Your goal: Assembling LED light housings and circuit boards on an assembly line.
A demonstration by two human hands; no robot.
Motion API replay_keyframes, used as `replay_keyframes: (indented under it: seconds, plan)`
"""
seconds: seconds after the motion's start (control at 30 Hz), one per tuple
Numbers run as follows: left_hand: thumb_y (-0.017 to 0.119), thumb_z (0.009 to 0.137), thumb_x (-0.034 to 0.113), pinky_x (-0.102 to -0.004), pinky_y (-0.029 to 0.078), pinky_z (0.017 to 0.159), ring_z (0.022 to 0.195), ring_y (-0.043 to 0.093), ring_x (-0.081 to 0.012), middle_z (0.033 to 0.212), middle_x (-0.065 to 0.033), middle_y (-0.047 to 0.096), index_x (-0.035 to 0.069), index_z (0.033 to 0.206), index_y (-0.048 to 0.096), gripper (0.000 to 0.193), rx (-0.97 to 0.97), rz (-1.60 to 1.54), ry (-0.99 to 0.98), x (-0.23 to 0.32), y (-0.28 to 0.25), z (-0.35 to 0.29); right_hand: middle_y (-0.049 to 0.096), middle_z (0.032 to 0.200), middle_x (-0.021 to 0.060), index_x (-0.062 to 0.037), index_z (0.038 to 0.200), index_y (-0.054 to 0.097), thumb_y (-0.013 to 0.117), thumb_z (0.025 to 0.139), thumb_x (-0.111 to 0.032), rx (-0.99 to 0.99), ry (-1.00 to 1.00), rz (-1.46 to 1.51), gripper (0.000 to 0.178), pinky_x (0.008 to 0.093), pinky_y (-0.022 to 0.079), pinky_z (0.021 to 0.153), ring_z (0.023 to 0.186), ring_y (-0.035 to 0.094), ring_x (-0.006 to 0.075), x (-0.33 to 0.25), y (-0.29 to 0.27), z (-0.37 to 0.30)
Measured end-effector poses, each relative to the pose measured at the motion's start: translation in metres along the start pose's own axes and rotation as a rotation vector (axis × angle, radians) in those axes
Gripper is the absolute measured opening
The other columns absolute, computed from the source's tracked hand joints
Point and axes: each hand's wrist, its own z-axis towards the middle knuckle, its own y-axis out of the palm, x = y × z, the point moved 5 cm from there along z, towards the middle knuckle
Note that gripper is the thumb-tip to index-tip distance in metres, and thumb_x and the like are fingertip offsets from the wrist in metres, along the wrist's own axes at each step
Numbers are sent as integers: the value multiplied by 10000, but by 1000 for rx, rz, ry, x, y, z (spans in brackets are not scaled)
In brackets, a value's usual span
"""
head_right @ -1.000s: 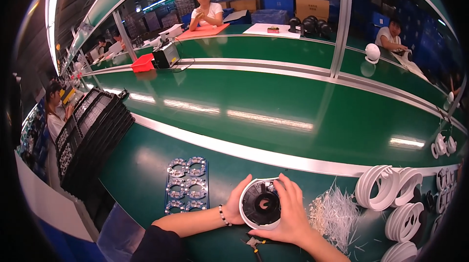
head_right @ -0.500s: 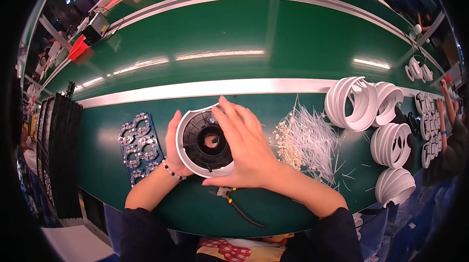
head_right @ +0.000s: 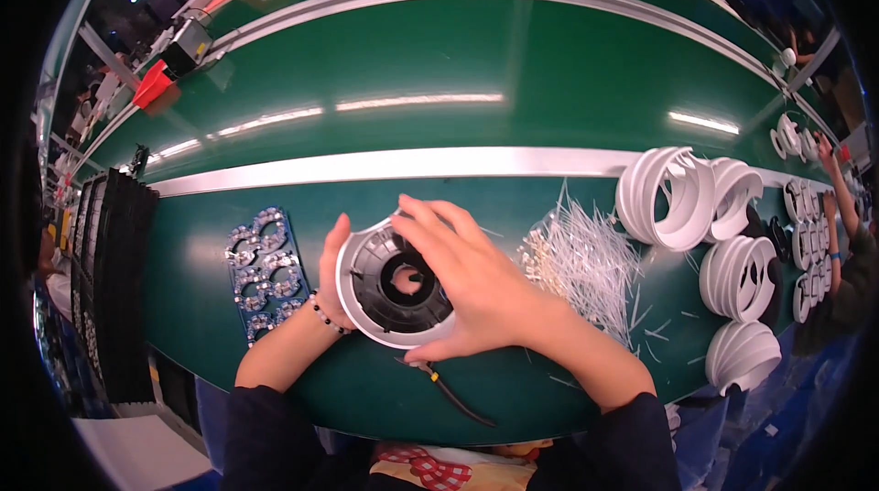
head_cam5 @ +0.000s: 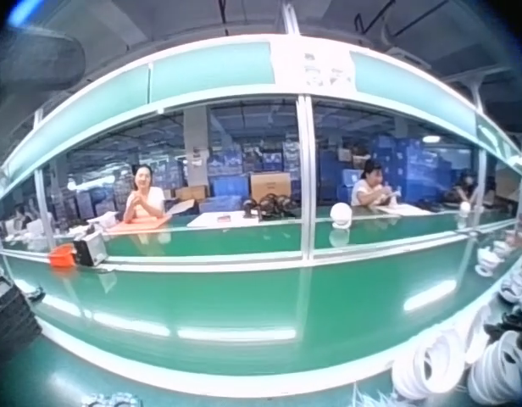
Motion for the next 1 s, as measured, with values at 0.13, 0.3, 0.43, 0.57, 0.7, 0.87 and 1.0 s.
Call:
replay_keyframes:
  seconds: [0.13,0.3,0.43,0.57,0.7,0.87,1.0]
  plan:
    - [480,743,421,-431,389,932,1083,487,-293,1202,-162,468,46,1251,373,641,48,213,128,-1,3,-3,296,1271,268,41,1236,273,802,438,-330,47,-23,-30,1027,452,321,936,1133,328,432,-1,2,0]
    - [467,740,306,-402,446,868,988,544,-271,1105,-155,529,17,1174,432,523,231,0,159,-10,0,-3,320,1262,234,40,1290,197,813,423,-360,121,66,-43,1136,434,320,947,1150,343,392,7,14,-7]
    - [461,765,284,-378,460,828,926,559,-242,1040,-137,554,13,1103,480,434,225,-50,225,-6,9,-10,350,1237,229,46,1284,216,799,445,-352,115,89,-38,1097,427,320,940,1136,359,389,4,16,-3]
    - [405,770,407,-405,427,879,990,542,-264,1121,-140,529,43,1154,472,534,254,136,180,11,8,-5,384,1274,168,-23,1186,392,740,571,-253,39,-71,-423,743,530,264,949,1162,353,370,-10,24,-9]
    - [383,780,405,-403,434,865,945,562,-291,1066,-164,559,-6,1088,516,530,189,-33,37,2,0,9,579,1032,163,11,936,580,593,718,-60,177,-472,-266,230,444,421,877,948,566,272,-17,-6,-24]
    - [429,728,479,-370,453,814,915,562,-255,1044,-126,564,7,1072,513,590,407,95,163,3,17,-13,552,904,167,73,922,544,516,758,-33,294,-594,-186,197,428,447,863,837,567,270,-27,6,-17]
    - [436,779,437,-339,509,667,774,596,-220,923,-82,607,66,1035,539,462,378,108,195,-6,7,-1,545,885,167,70,897,539,530,718,-51,362,-507,-284,216,398,466,771,756,554,275,-28,4,-36]
